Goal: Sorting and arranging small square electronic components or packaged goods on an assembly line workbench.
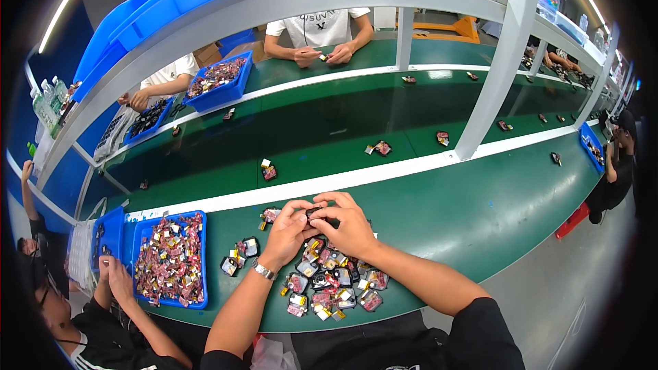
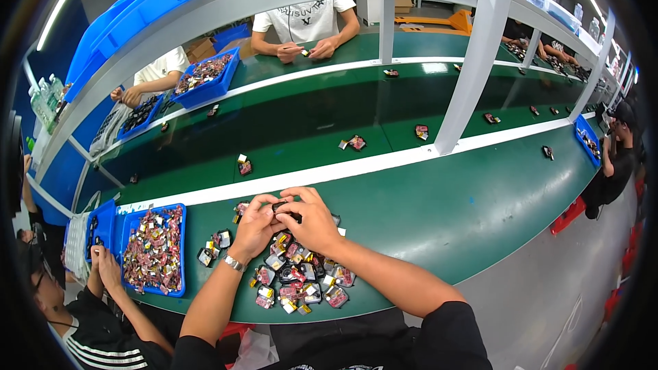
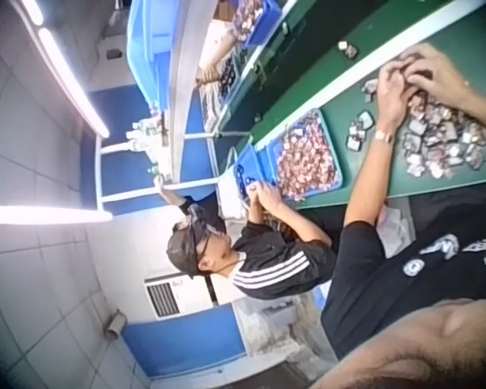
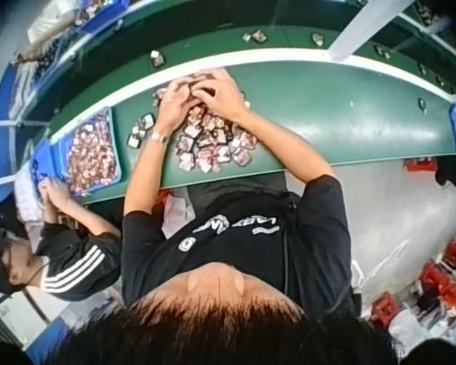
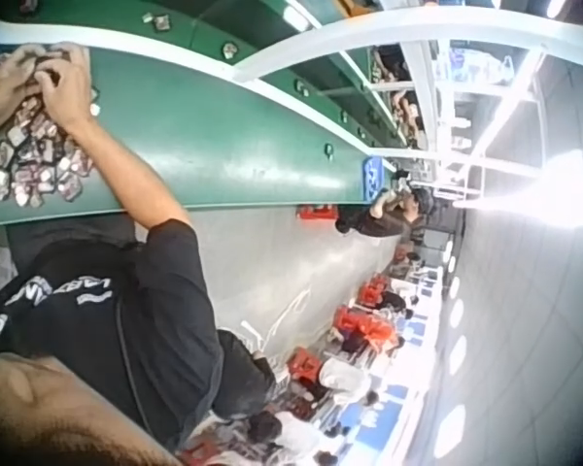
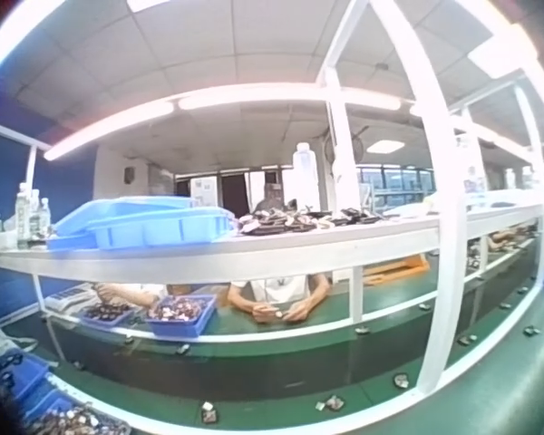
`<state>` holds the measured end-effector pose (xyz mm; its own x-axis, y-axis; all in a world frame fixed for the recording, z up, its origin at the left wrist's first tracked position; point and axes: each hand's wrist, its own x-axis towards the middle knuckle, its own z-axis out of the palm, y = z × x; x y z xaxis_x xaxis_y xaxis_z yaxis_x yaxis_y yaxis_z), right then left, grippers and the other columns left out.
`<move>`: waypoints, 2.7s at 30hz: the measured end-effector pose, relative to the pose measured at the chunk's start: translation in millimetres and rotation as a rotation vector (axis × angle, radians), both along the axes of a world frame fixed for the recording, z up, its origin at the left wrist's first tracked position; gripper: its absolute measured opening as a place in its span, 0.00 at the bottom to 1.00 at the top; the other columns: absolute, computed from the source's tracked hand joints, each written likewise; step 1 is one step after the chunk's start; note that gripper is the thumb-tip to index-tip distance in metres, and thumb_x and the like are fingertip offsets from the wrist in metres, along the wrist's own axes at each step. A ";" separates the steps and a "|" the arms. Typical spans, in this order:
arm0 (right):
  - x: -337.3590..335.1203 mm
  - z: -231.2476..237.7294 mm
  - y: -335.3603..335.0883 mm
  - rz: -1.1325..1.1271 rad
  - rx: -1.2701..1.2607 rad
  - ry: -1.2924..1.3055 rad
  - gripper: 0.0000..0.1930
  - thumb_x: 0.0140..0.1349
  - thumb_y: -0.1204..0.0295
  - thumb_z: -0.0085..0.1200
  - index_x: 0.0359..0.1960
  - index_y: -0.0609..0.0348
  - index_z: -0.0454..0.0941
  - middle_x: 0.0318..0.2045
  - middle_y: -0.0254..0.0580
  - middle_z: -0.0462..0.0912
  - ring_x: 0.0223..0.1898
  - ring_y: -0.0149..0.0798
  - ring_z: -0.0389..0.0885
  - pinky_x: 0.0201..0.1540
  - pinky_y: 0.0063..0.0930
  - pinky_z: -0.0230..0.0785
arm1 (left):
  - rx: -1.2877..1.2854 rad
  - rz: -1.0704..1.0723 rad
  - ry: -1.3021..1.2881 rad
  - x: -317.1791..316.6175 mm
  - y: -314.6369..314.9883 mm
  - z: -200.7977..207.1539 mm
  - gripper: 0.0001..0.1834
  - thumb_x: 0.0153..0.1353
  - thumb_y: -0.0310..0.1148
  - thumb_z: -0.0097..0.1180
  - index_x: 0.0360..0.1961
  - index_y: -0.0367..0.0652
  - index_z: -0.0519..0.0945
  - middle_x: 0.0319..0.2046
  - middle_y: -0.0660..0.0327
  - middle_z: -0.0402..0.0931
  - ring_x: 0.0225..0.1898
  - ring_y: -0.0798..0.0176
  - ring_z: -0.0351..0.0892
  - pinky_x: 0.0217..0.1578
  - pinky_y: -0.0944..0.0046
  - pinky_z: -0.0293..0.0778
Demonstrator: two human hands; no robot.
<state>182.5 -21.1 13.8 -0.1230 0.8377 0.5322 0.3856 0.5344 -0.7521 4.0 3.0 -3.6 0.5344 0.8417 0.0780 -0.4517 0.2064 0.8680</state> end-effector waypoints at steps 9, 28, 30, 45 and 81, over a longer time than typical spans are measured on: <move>-2.3 -5.1 -0.3 -0.027 -0.043 0.057 0.07 0.53 0.74 0.62 0.35 0.55 0.85 0.48 0.40 0.79 0.52 0.45 0.74 0.54 0.36 0.68 | 0.015 0.009 0.007 1.2 -1.0 0.9 0.12 0.71 0.27 0.40 0.54 0.41 0.65 0.60 0.46 0.67 0.59 0.55 0.72 0.58 0.53 0.72; 4.9 -0.6 -0.5 0.092 0.000 -0.014 0.14 0.55 0.75 0.59 0.45 0.51 0.83 0.58 0.44 0.72 0.60 0.48 0.67 0.62 0.41 0.61 | 0.035 0.060 0.023 -0.5 -0.5 -5.3 0.12 0.71 0.31 0.44 0.53 0.43 0.66 0.63 0.49 0.64 0.58 0.58 0.72 0.56 0.57 0.74; 6.3 1.7 2.0 0.101 0.007 -0.013 0.15 0.55 0.75 0.59 0.45 0.52 0.83 0.58 0.44 0.72 0.59 0.48 0.68 0.61 0.41 0.61 | 0.005 0.093 0.051 -0.6 -2.7 -0.3 0.11 0.71 0.30 0.43 0.53 0.43 0.65 0.63 0.48 0.64 0.58 0.58 0.72 0.56 0.57 0.74; 2.8 10.7 2.3 -0.056 0.365 -0.175 0.09 0.47 0.80 0.58 0.32 0.59 0.78 0.36 0.39 0.77 0.39 0.42 0.77 0.40 0.34 0.73 | -0.077 0.051 -0.022 -0.3 -1.7 -0.3 0.13 0.70 0.26 0.42 0.54 0.42 0.65 0.54 0.53 0.72 0.52 0.59 0.77 0.55 0.54 0.76; -2.3 3.2 4.3 -0.149 0.277 -0.164 0.05 0.52 0.77 0.61 0.31 0.59 0.81 0.37 0.37 0.78 0.36 0.40 0.78 0.36 0.31 0.75 | -0.087 0.089 0.059 7.8 -4.7 6.6 0.11 0.70 0.27 0.44 0.52 0.42 0.66 0.46 0.58 0.76 0.47 0.63 0.78 0.51 0.53 0.78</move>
